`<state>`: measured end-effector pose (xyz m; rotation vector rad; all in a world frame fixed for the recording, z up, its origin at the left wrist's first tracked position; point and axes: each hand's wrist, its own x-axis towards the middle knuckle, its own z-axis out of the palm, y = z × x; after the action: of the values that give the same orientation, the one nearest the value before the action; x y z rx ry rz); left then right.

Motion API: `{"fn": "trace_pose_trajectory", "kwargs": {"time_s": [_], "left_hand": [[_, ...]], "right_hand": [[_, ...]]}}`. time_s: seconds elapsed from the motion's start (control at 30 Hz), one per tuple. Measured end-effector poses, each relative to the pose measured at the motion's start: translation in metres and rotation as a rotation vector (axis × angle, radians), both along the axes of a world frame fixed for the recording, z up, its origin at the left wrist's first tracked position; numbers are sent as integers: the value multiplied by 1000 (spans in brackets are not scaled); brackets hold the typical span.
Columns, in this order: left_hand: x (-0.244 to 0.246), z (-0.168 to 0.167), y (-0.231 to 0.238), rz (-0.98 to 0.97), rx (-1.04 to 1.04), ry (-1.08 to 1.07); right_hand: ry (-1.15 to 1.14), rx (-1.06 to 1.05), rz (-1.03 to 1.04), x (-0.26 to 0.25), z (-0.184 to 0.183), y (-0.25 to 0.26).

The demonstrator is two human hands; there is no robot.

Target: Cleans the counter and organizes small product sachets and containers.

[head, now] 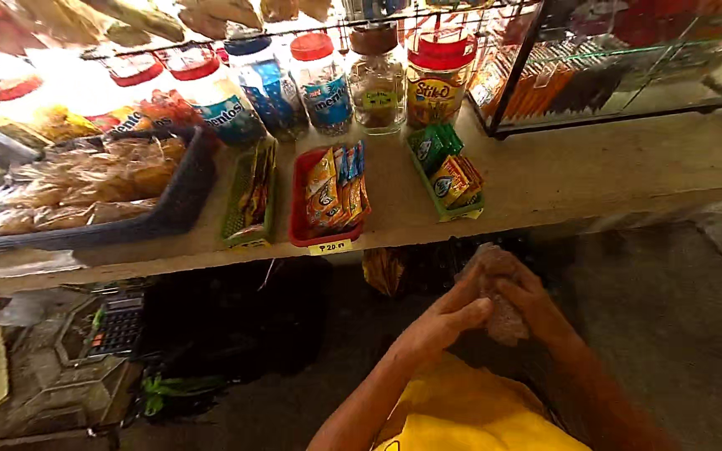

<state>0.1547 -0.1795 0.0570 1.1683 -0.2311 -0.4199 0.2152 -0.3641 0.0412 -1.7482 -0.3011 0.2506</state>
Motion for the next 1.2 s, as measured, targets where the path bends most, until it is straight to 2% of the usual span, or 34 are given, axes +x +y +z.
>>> {"fn": "trace_pose_trajectory", "kwargs": {"time_s": [0.13, 0.23, 0.3, 0.4, 0.53, 0.63, 0.7, 0.8, 0.93, 1.2], "left_hand": [[20, -7, -5, 115, 316, -164], [29, -15, 0, 169, 374, -207], [34, -18, 5, 242, 386, -221], [45, -22, 19, 414, 428, -229], [69, -28, 39, 641, 545, -251], [88, -27, 46, 715, 591, -210], [104, -26, 50, 714, 597, -168], [129, -23, 58, 672, 599, -116], [156, -23, 65, 622, 603, -114], [184, -22, 66, 663, 588, -110]], "right_hand": [[-443, -399, -209, 39, 28, -37], [-604, -577, -393, 92, 47, -52], [-605, -662, -432, 134, 48, -57], [-443, -821, -330, 182, 28, -52], [-506, -779, -256, 170, 27, -1], [-412, -717, -186, 147, 38, 43], [-338, -790, -156, 139, 48, 65], [-372, -874, -212, 136, 53, 87], [-425, -834, -266, 124, 48, 104], [-553, -794, -175, 128, 44, 111]]}}
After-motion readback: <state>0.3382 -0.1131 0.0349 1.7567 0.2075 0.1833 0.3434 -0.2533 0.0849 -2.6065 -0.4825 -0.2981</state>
